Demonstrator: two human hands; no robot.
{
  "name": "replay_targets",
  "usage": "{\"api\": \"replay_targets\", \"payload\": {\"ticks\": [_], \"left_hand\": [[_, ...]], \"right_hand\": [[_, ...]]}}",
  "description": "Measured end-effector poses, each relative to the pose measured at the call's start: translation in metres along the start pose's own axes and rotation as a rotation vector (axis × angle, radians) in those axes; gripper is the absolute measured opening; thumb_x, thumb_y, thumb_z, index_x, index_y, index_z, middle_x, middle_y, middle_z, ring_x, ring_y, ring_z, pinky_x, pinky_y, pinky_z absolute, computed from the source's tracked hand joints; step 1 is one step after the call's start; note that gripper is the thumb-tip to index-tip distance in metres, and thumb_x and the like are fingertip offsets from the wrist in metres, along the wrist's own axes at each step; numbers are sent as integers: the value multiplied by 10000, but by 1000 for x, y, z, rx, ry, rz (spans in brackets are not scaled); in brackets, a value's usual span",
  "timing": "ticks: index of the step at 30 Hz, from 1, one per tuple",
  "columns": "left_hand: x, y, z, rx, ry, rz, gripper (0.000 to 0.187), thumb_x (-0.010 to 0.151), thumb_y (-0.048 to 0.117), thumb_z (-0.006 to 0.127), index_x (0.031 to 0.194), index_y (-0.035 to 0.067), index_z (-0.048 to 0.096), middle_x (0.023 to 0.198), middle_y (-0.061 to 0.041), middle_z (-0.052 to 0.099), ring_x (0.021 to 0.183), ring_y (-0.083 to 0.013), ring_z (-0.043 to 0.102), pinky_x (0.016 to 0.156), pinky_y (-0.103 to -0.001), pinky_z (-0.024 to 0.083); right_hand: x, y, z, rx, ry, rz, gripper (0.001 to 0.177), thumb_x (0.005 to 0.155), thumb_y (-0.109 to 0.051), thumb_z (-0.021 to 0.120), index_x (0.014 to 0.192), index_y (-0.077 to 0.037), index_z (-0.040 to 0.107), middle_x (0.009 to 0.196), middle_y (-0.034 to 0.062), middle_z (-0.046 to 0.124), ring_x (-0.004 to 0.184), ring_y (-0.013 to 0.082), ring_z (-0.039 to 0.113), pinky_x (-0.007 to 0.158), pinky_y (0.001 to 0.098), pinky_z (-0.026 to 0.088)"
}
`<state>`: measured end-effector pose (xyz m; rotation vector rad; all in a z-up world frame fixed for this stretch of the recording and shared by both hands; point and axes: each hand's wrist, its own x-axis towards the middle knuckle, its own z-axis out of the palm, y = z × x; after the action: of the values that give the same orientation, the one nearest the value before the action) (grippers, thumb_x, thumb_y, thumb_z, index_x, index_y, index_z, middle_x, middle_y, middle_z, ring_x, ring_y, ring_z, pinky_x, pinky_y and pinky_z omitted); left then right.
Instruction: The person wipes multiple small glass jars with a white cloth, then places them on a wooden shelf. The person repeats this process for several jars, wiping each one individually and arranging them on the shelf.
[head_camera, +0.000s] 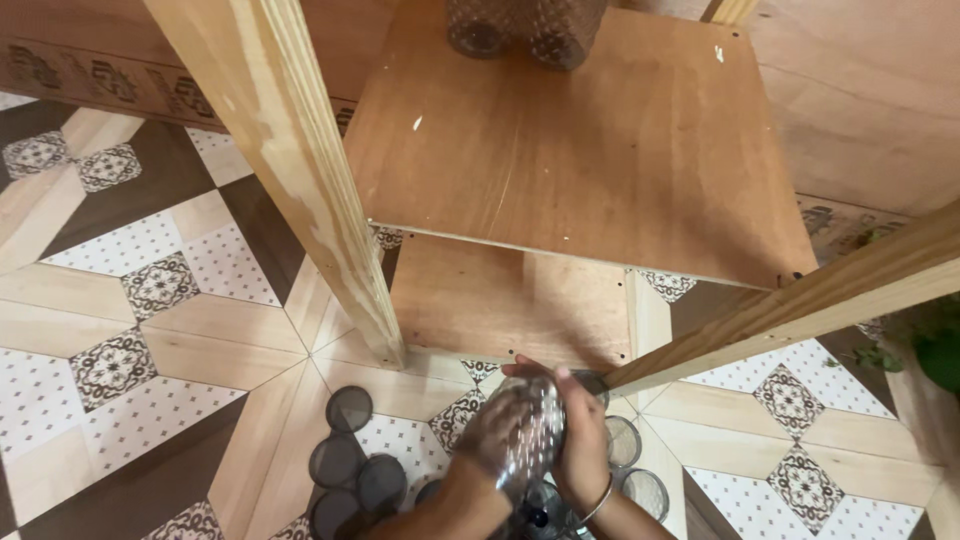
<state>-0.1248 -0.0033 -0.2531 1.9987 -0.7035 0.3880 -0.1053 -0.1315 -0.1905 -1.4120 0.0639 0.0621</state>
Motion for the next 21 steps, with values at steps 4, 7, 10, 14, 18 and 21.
{"api": "replay_targets", "payload": {"ticks": [4,7,10,14,18,21], "left_hand": [[31,18,-19,111,-35,59,227,998,116,576,1209,57,634,1201,-127,701,1130,-258,675,984,-369,560],[40,42,-35,-49,146,-20,270,1001,142,580,1246,32,603,1217,-135,682,1132,-248,670,977,-354,566],[55,56,-48,-147,250,-24,279,1017,160,562,1264,36,600,1238,-136,679,1148,-246,665,994,-356,559],[118,70,-79,-98,383,101,292,1039,184,538,1288,41,596,1265,-137,674,1170,-243,658,1018,-357,549],[220,97,-131,132,469,195,308,1061,208,515,1311,46,591,1293,-138,669,1191,-241,652,1042,-359,539],[289,106,-164,314,404,197,320,1077,226,497,1329,50,588,1313,-139,666,1207,-239,647,1060,-361,532]], "right_hand": [[15,-23,2,141,48,169,524,986,-402,536,1182,40,737,1126,246,780,980,347,735,912,467,590],[14,-51,0,-222,-92,-227,548,990,-448,564,1163,29,769,1156,203,795,1065,327,756,968,450,598],[20,-94,0,-411,-304,-579,649,1005,-567,512,1201,3,754,1231,165,767,1165,301,741,1044,435,593],[61,-183,17,-403,-524,-792,769,1034,-681,442,1292,-13,723,1365,163,707,1357,311,635,1229,432,449],[108,-264,56,179,-557,-359,758,982,-625,549,1395,9,596,1341,151,655,1222,269,625,1096,435,505],[107,-285,76,367,-358,-269,722,960,-592,578,1391,-12,560,1273,122,661,1162,235,651,1039,428,548]]}}
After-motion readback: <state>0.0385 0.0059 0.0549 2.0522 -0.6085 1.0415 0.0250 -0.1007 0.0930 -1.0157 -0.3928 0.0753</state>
